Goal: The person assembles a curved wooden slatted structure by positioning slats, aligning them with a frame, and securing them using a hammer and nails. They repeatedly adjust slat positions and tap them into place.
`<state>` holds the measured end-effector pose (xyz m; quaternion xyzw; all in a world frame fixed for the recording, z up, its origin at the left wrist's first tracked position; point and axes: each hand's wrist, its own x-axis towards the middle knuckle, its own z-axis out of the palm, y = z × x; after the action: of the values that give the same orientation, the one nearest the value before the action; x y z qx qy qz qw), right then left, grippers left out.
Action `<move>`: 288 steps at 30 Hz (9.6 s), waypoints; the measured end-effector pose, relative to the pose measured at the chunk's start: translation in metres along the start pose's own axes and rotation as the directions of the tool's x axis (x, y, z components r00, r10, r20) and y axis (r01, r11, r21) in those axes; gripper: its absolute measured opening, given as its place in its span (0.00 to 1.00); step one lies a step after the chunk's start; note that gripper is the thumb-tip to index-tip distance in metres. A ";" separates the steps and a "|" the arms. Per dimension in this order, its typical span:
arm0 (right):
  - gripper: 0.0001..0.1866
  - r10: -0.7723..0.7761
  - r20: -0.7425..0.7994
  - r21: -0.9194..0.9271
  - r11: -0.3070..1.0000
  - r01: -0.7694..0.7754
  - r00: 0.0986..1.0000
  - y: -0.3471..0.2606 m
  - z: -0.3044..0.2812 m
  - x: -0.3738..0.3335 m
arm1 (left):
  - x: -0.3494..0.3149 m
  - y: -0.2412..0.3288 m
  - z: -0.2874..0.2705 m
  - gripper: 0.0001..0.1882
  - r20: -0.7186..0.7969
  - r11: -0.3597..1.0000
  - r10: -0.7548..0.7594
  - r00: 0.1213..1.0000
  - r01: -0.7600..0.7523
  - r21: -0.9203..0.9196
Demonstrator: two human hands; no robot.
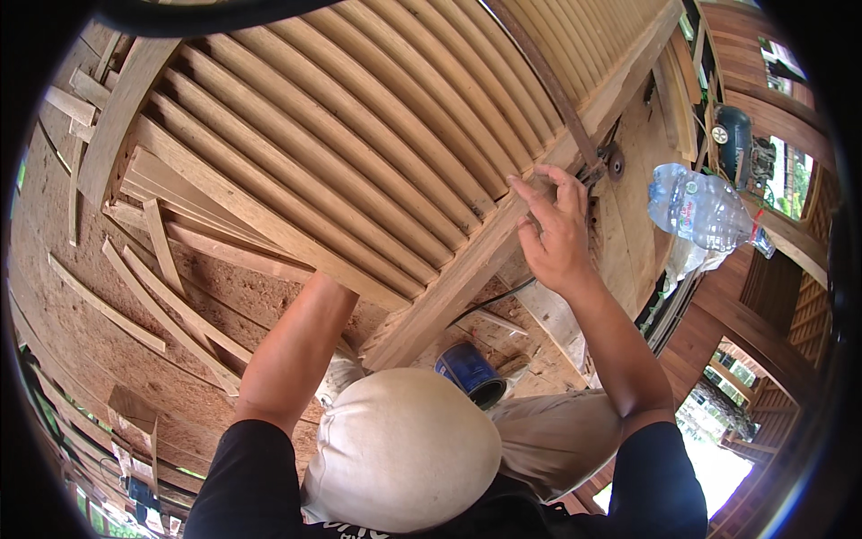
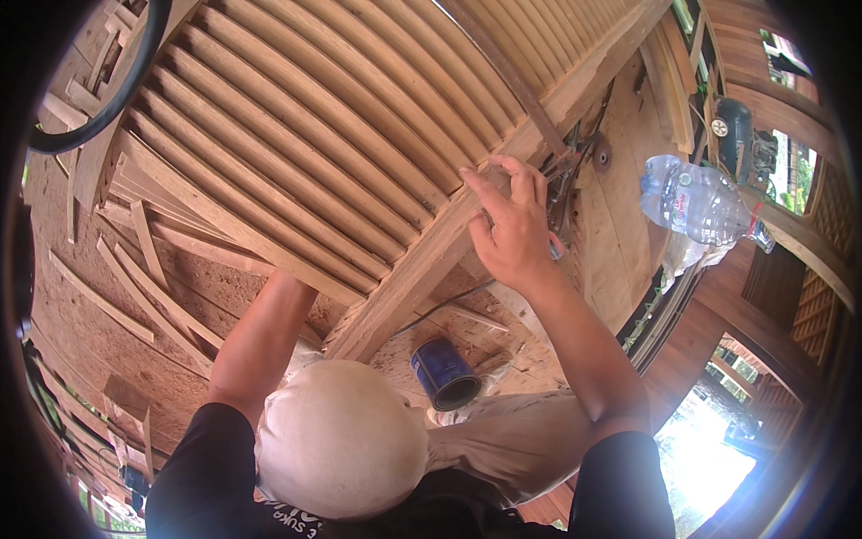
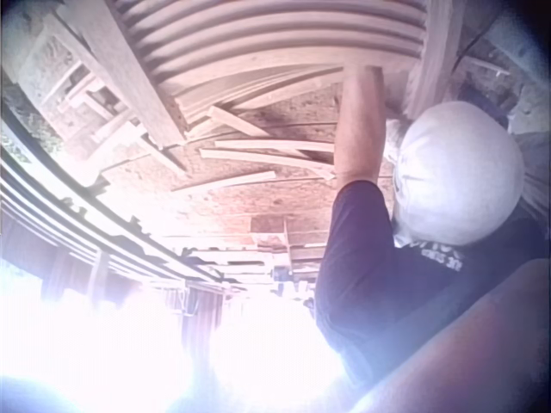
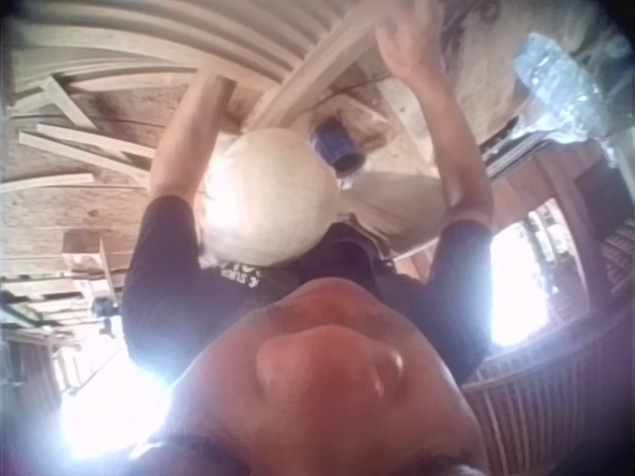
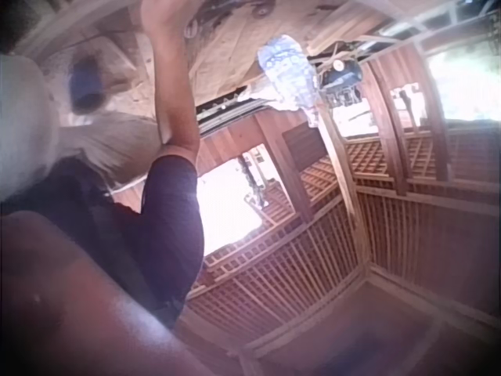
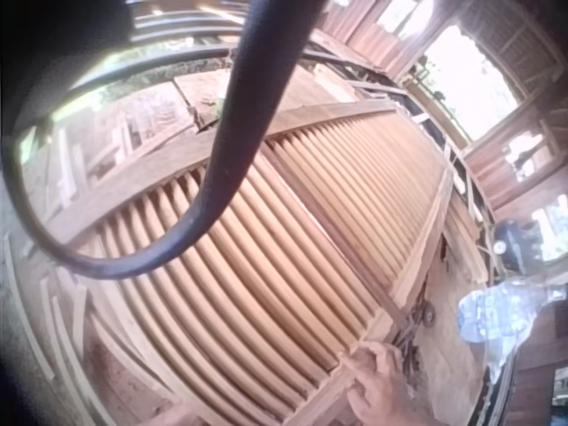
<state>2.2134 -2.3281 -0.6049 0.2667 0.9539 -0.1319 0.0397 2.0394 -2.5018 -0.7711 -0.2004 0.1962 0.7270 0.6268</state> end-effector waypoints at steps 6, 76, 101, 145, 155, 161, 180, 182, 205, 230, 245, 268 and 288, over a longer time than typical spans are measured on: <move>0.24 0.006 -0.014 0.004 1.000 -0.006 1.000 0.001 0.001 0.000 | 0.002 0.000 0.002 0.22 0.003 1.000 -0.002 1.000 0.002 -0.003; 0.08 0.234 -0.162 0.227 0.954 -0.195 0.959 0.056 -0.042 0.013 | 0.009 0.002 0.013 0.25 0.027 1.000 -0.018 0.999 0.018 -0.018; 0.06 0.245 -0.035 0.303 0.927 -0.223 0.969 0.048 -0.029 0.064 | -0.035 0.023 -0.004 0.25 0.029 0.959 -0.099 0.995 0.103 -0.263; 0.18 0.290 -0.086 -0.026 0.956 -0.293 0.953 0.095 0.035 -0.066 | 0.105 -0.009 0.214 0.08 0.531 -0.839 -0.251 0.809 -0.456 0.299; 0.17 0.286 -0.073 0.012 0.958 -0.286 0.955 0.095 0.033 -0.065 | 0.104 -0.007 0.208 0.05 0.543 -0.809 -0.228 0.808 -0.467 0.356; 0.18 0.328 -0.038 -0.013 0.944 -0.329 0.944 0.094 0.033 -0.065 | 0.107 -0.008 0.210 0.05 0.545 -0.814 -0.224 0.808 -0.463 0.351; 0.22 0.411 0.083 -0.002 0.911 -0.412 0.908 0.096 0.028 -0.059 | 0.109 -0.008 0.210 0.05 0.562 -0.794 -0.219 0.797 -0.480 0.372; 0.21 0.362 0.189 0.021 0.928 -0.373 0.913 0.109 0.023 -0.056 | 0.109 -0.008 0.210 0.05 0.568 -0.795 -0.218 0.794 -0.482 0.368; 0.18 0.454 -0.053 0.046 0.891 -0.452 0.890 0.078 0.032 -0.055 | 0.073 0.011 0.202 0.11 0.713 -0.753 -0.012 0.701 -0.476 0.455; 0.29 0.384 0.218 0.017 0.917 -0.397 0.897 0.121 0.034 -0.053 | -0.162 -0.012 0.011 0.30 -0.182 0.645 -0.083 0.980 0.192 0.740; 0.32 0.381 0.279 0.109 0.900 -0.423 0.882 0.142 0.038 -0.056 | -0.161 -0.022 0.015 0.30 -0.180 0.402 -0.024 0.983 0.174 0.899; 0.26 0.371 0.318 0.117 0.898 -0.425 0.872 0.121 0.020 -0.048 | -0.159 -0.024 0.017 0.28 -0.230 0.410 -0.022 0.973 0.219 0.886; 0.23 0.319 0.161 0.214 0.913 -0.349 0.934 0.107 0.025 -0.052 | -0.160 -0.032 -0.022 0.26 -0.201 0.388 0.067 0.977 0.160 0.908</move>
<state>2.3136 -2.2726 -0.6462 0.4202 0.8670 -0.2531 0.0876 2.0938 -2.6417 -0.7046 0.1004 0.6224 0.4546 0.6292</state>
